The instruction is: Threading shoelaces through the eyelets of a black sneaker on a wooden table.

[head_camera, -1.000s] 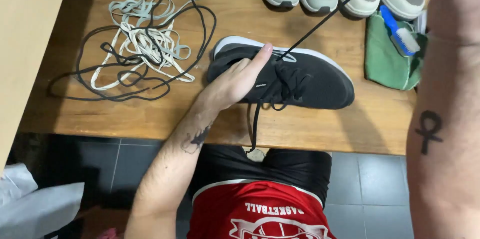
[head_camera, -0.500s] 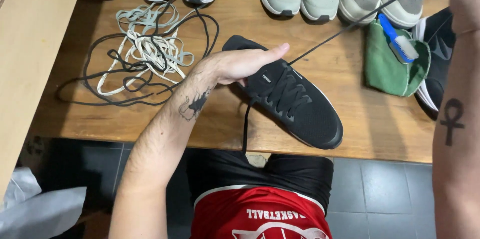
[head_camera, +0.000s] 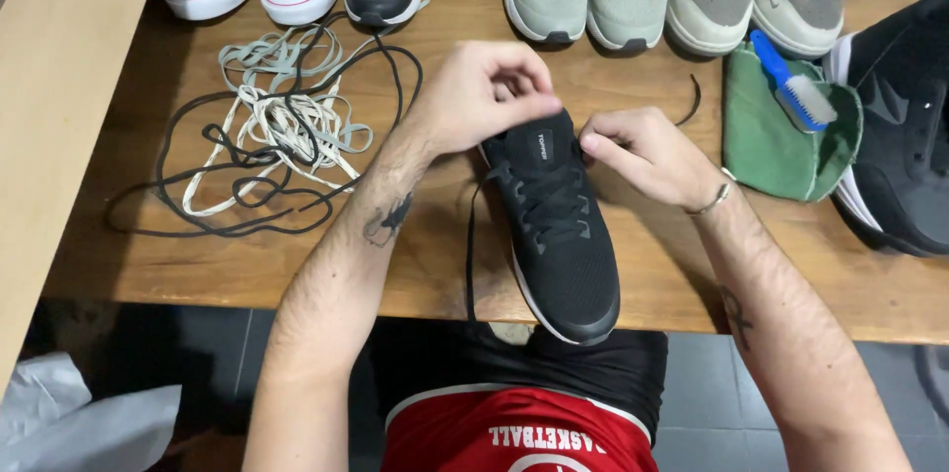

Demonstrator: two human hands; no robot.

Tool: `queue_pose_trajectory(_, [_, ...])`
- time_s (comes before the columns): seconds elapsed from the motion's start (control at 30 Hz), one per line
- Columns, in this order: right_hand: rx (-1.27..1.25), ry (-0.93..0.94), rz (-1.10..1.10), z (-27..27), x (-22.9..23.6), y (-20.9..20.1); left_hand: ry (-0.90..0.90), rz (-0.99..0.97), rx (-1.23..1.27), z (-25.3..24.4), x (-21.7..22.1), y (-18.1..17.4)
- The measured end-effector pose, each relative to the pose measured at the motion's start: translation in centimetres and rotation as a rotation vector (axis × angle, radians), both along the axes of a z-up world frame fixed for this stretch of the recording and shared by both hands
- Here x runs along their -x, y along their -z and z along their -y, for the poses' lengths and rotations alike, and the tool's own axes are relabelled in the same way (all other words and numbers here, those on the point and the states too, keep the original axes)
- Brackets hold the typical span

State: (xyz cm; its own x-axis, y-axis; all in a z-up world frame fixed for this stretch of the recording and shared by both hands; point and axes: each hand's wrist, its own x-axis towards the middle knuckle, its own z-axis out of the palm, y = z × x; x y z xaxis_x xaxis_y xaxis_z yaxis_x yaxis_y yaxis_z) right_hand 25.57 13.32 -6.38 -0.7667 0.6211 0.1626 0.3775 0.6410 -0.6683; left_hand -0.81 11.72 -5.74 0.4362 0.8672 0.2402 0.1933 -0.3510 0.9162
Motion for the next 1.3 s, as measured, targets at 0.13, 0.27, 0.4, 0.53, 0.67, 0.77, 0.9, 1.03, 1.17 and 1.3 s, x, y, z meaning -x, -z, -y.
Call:
queue_pose_trajectory(0.13, [0.273, -0.002, -0.194, -1.0, -0.2, 3.5, -0.25, -0.051, -0.118, 2.1, 2.4, -1.6])
queue_pose_trajectory(0.27, [0.442, -0.016, -0.333, -0.9, -0.3, 4.5, -0.151, -0.339, 0.135, 2.9, 3.0, -1.7])
queue_pose_trajectory(0.4, [0.408, -0.003, -0.353, 0.1, -0.2, 3.7, -0.028, -0.53, 0.232, 4.5, 2.4, -3.9])
queue_pose_trajectory(0.53, [0.391, 0.034, -0.364, 0.2, -0.2, 3.2, 0.062, -0.5, 0.192, 3.2, 2.4, -2.2])
queue_pose_trajectory(0.67, [0.422, 0.023, -0.363, 0.3, -0.1, 3.3, 0.039, -0.252, 0.183, 1.9, 3.2, 0.6])
queue_pose_trajectory(0.77, [0.434, 0.011, -0.361, 0.8, 0.1, 2.6, 0.111, -0.069, 0.145, 0.7, 3.9, 2.8])
queue_pose_trajectory(0.9, [0.453, 0.015, -0.375, 0.7, 0.0, 2.7, 0.189, 0.014, 0.155, 0.9, 4.1, 2.9])
queue_pose_trajectory(1.03, [0.554, 0.05, -0.449, -0.4, -1.3, 4.6, 0.164, 0.062, 0.202, 1.8, 4.0, 1.8])
queue_pose_trajectory(1.17, [0.442, 0.104, -0.508, -0.8, -3.2, 2.2, 0.071, 0.423, 0.276, 1.1, 5.9, 3.5])
queue_pose_trajectory(1.3, [0.484, -0.138, -0.774, -4.2, -8.1, 3.1, 0.151, 0.612, 0.132, 2.2, 8.8, 0.8])
